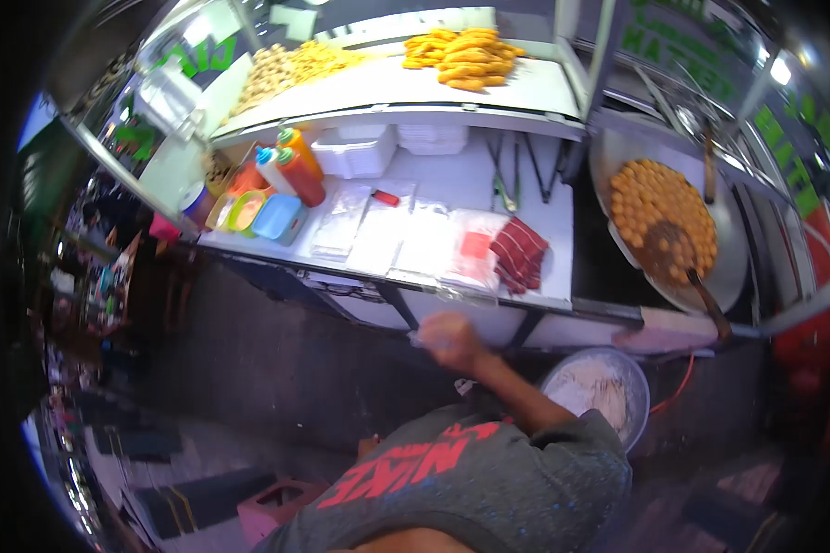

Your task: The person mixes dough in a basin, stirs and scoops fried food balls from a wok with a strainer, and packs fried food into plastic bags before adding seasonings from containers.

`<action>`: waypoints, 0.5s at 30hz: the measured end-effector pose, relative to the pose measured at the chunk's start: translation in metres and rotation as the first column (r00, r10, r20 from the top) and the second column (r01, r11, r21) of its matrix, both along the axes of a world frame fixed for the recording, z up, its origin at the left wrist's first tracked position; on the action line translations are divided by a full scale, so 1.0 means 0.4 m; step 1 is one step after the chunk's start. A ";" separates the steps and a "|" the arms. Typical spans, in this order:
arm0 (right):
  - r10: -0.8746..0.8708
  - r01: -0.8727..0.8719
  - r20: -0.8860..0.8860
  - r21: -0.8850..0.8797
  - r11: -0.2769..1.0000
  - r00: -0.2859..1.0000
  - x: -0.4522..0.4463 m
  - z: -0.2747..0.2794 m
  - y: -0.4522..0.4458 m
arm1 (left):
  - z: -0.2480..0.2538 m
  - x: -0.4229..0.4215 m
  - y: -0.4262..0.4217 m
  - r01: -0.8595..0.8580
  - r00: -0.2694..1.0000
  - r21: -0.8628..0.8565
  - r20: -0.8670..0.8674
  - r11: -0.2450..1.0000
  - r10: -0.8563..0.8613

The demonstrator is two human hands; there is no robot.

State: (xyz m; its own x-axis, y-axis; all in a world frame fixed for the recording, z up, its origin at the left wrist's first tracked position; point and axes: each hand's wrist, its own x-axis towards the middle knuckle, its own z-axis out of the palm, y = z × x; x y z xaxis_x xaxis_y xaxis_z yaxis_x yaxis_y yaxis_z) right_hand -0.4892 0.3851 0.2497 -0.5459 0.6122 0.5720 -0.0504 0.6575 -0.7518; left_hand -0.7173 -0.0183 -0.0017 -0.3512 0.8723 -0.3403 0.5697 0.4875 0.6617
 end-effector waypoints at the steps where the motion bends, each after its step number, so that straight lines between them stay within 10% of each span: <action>1: 0.133 -0.129 0.022 -0.138 0.982 0.991 0.016 -0.020 -0.082 | 0.089 -0.011 0.078 -0.116 0.984 -0.052 0.127 0.992 0.122; 5: 0.389 -0.191 0.115 -0.724 0.663 0.914 0.122 -0.030 -0.311 | 0.062 -0.142 0.280 -0.029 0.999 -0.305 0.019 0.952 0.036; 10: 0.183 0.342 0.674 -0.567 0.749 0.715 0.333 -0.314 -0.551 | 0.083 -0.118 0.468 0.085 0.995 -0.209 0.073 0.974 -0.071; 15: 0.028 0.784 0.817 -0.562 0.265 0.576 0.597 -0.572 -0.886 | -0.002 0.017 0.490 0.348 0.930 -0.140 0.180 0.927 -0.321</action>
